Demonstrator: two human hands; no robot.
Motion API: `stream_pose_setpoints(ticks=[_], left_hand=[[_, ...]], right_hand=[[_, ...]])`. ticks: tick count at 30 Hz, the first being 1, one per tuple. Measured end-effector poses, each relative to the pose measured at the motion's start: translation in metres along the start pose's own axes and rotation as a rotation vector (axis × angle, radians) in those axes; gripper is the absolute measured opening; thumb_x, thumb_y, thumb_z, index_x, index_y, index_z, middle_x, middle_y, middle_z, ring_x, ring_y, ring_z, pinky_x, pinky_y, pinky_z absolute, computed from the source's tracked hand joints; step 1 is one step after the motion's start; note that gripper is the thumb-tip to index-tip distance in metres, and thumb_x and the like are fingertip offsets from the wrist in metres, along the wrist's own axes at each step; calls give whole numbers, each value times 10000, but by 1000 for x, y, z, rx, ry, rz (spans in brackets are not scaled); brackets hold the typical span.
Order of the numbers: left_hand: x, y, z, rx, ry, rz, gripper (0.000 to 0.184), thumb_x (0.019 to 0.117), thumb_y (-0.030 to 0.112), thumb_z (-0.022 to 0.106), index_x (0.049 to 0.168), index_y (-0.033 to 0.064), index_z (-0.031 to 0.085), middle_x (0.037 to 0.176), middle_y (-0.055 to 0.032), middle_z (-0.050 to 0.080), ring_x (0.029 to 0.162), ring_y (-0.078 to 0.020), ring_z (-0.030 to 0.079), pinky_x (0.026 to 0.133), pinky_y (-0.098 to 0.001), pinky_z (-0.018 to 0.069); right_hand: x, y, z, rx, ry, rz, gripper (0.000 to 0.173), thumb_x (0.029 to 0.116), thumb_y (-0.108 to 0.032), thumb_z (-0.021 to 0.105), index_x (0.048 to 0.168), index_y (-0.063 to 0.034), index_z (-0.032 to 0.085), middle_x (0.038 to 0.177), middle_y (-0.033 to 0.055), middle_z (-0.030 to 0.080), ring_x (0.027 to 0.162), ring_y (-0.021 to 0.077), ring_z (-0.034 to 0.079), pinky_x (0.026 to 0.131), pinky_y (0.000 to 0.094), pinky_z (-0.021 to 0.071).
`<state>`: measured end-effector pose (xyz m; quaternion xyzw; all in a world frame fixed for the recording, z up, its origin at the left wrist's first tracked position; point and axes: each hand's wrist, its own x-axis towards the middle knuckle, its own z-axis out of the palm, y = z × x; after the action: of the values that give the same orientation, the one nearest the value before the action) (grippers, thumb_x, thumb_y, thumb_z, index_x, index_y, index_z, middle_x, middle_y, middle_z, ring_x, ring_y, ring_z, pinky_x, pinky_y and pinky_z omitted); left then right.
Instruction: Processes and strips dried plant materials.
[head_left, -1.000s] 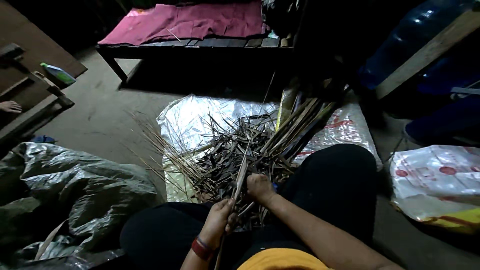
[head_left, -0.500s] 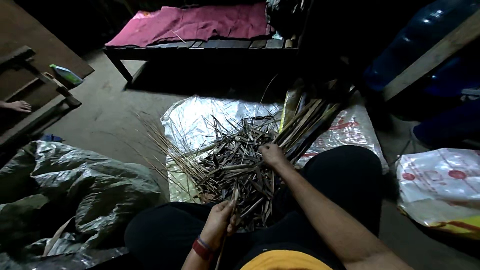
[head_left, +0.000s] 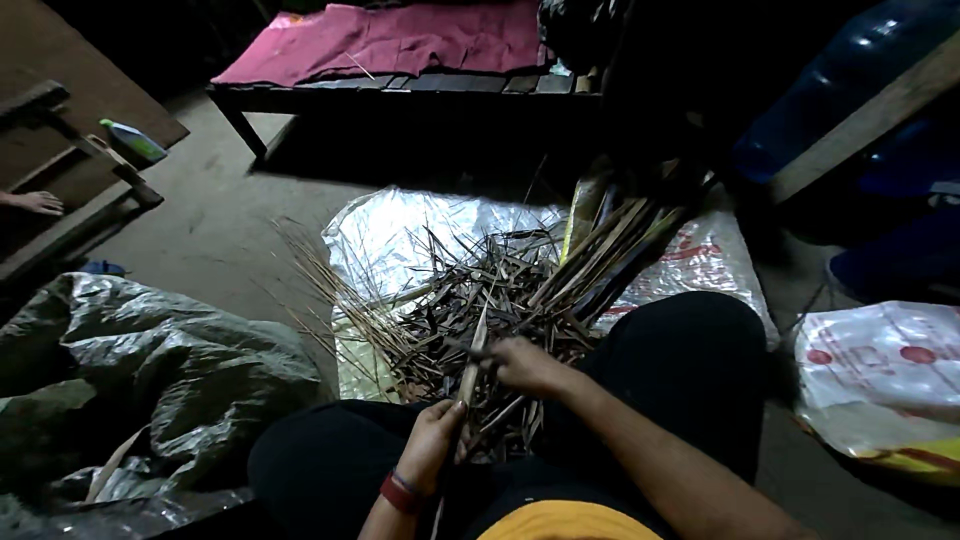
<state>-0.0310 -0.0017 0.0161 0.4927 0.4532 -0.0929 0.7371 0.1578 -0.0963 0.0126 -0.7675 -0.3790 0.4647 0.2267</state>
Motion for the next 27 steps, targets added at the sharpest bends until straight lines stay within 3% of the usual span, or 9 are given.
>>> stream_pose_setpoints(ticks=[3,7,13,16,22,27], left_hand=[[8,5,9,-56,58,-3,242,1117,174,416,1028,10,570,573,4,497,411,-41,452,395,-165,400],[8,11,18,-73,36,-2,230,1111,104,372,993,35,557,589,25,485,415,-18,423,394,-145,375],[4,17,20,-235,-32,-37,246,1115,91,313,953,70,497,545,58,422,373,16,377,355,-113,341],[0,15,19,-224,-70,-48,269,1132,173,335,956,65,507,545,65,405,373,13,366,357,-120,335],[-4,3,17,-208,-124,-92,282,1133,183,329,943,73,505,540,70,403,364,18,353,348,-116,325],[-10,0,9,-175,-123,-63,301,1131,171,328,934,64,529,537,65,419,372,17,365,356,-119,330]], right_hand=[[-11,-6,16,-133,-160,-3,354,1078,-300,513,1168,9,663,1057,232,674,1029,393,655,899,609,493],[-20,-15,23,-302,-196,62,281,1035,-131,515,1197,70,626,1188,288,654,1180,448,624,968,625,480],[-15,-20,33,-364,41,111,284,1010,-76,535,1238,74,611,1254,276,646,1171,432,646,956,572,505],[-7,-22,22,-303,71,251,318,1045,-103,484,1290,67,596,1314,270,629,1252,424,608,1023,570,474],[16,-3,2,-261,199,403,376,1094,-181,419,1391,-2,564,1342,254,628,1288,407,595,1051,577,462],[35,13,-35,-114,392,526,398,1053,-152,505,1424,-15,554,1366,255,618,1309,403,581,1069,585,446]])
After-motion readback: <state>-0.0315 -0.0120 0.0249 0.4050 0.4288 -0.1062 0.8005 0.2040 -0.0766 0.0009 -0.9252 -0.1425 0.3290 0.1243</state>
